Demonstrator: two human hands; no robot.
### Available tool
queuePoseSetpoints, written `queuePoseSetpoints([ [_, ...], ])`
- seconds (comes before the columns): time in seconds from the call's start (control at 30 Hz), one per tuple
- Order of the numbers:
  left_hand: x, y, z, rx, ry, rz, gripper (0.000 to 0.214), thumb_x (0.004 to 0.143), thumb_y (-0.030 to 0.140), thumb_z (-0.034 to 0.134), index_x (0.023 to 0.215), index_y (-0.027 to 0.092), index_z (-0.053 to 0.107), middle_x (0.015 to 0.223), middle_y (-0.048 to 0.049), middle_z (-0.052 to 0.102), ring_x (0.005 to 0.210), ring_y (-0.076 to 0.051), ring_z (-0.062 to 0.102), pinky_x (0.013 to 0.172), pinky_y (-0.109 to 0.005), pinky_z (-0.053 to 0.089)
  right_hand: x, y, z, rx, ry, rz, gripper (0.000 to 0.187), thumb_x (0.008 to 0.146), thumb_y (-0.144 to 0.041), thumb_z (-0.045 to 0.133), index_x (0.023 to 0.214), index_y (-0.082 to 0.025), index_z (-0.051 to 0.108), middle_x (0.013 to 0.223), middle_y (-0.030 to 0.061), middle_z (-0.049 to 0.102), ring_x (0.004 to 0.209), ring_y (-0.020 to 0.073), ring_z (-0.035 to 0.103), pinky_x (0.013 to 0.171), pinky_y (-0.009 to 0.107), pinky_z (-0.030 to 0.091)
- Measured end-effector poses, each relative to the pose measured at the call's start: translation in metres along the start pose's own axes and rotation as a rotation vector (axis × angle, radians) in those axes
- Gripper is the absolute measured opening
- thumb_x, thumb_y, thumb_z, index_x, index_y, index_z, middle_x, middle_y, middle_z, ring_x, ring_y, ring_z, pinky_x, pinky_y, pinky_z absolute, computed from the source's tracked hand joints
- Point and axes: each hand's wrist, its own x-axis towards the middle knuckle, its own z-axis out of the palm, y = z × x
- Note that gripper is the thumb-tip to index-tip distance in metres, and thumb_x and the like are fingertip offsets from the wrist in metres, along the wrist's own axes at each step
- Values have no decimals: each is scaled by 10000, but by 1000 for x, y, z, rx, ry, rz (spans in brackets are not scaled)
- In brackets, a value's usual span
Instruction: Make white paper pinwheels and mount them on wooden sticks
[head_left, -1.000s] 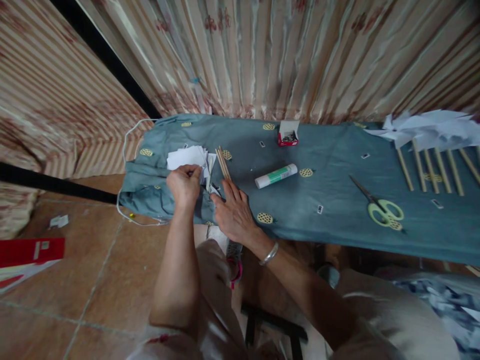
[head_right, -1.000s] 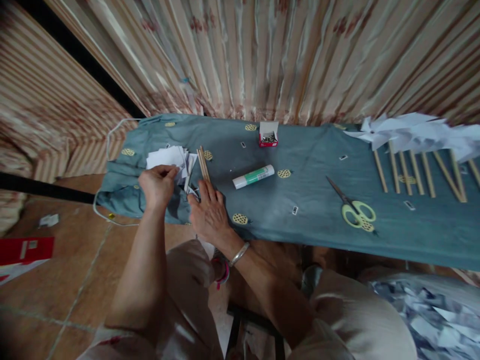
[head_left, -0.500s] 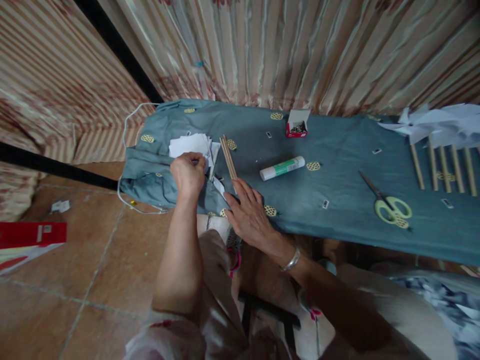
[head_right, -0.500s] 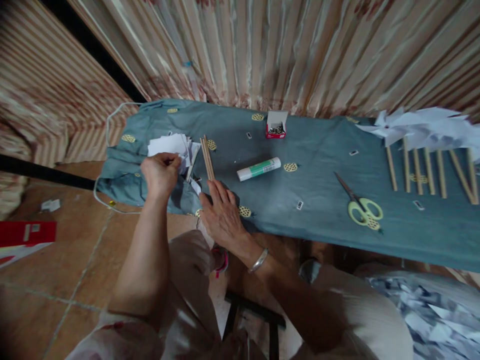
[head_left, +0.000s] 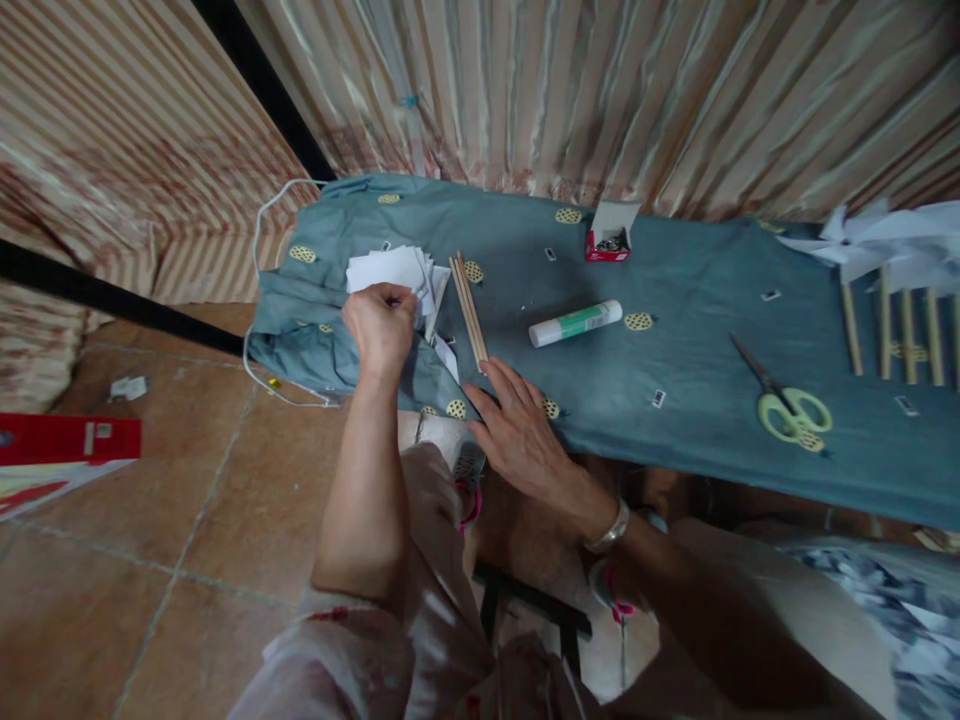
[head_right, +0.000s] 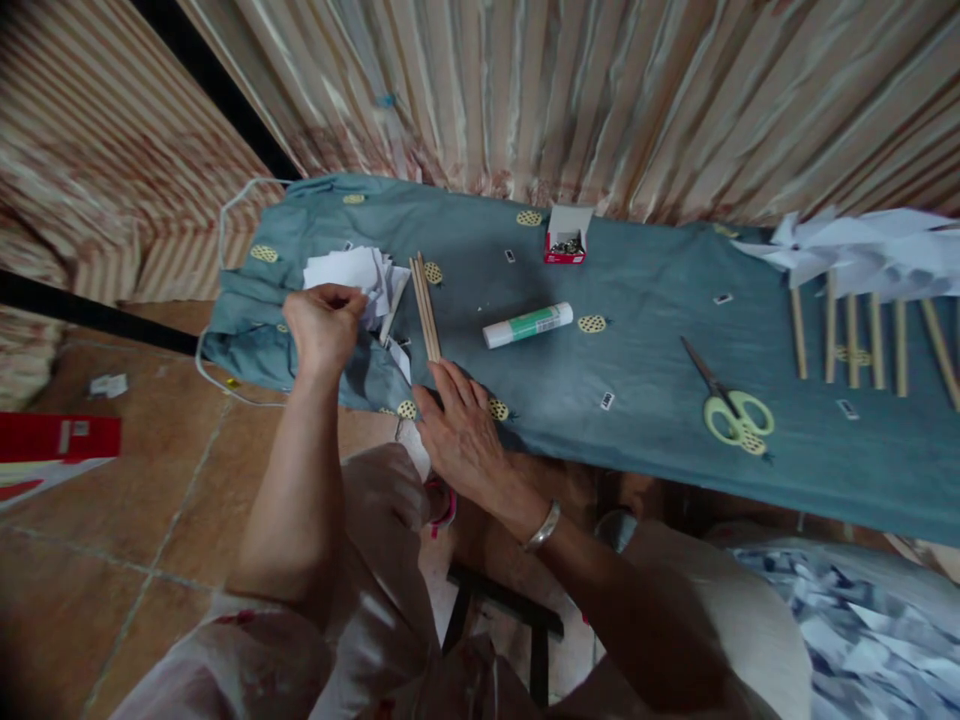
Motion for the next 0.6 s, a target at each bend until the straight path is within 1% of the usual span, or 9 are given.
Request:
queuePoseSetpoints([
  [0.1,2,-3,0,-64,-5,12,180,732,234,669,824,122,775,755,-58,748,681,-166,656,659,-259,478,6,-3,0,16,2,-11,381,943,-198,505,1315,-123,547,1493,219,443,1440,330,343,1107,518,370],
  [0.2,3,-7,-1,-93,-10,14,169,736,233,676,813,121,775,759,-68,759,686,-171,669,646,-256,475,6,-3,-2,22,11,-23,381,945,-194,496,1315,-117,544,1489,222,448,1436,328,351,1109,520,377],
  [0.37,3,-8,-2,-81,-15,24,173,740,241,667,817,134,778,768,-70,769,701,-183,686,645,-257,473,-6,5,-5,28,23,4,353,944,-195,496,1285,-134,563,1481,210,467,1422,314,380,1103,527,398],
  [0.5,2,-4,-5,-31,-11,19,202,737,252,649,834,131,777,778,-75,769,692,-187,682,635,-260,467,-16,13,-9,9,24,7,366,950,-223,496,1296,-121,559,1483,218,463,1428,320,376,1095,532,410],
  [0.6,0,0,-6,19,-7,1,225,737,262,623,845,131,772,754,-69,755,672,-186,668,628,-261,463,-23,18,-13,16,9,21,357,956,-215,478,1291,-132,567,1483,214,465,1432,313,372,1094,536,417],
])
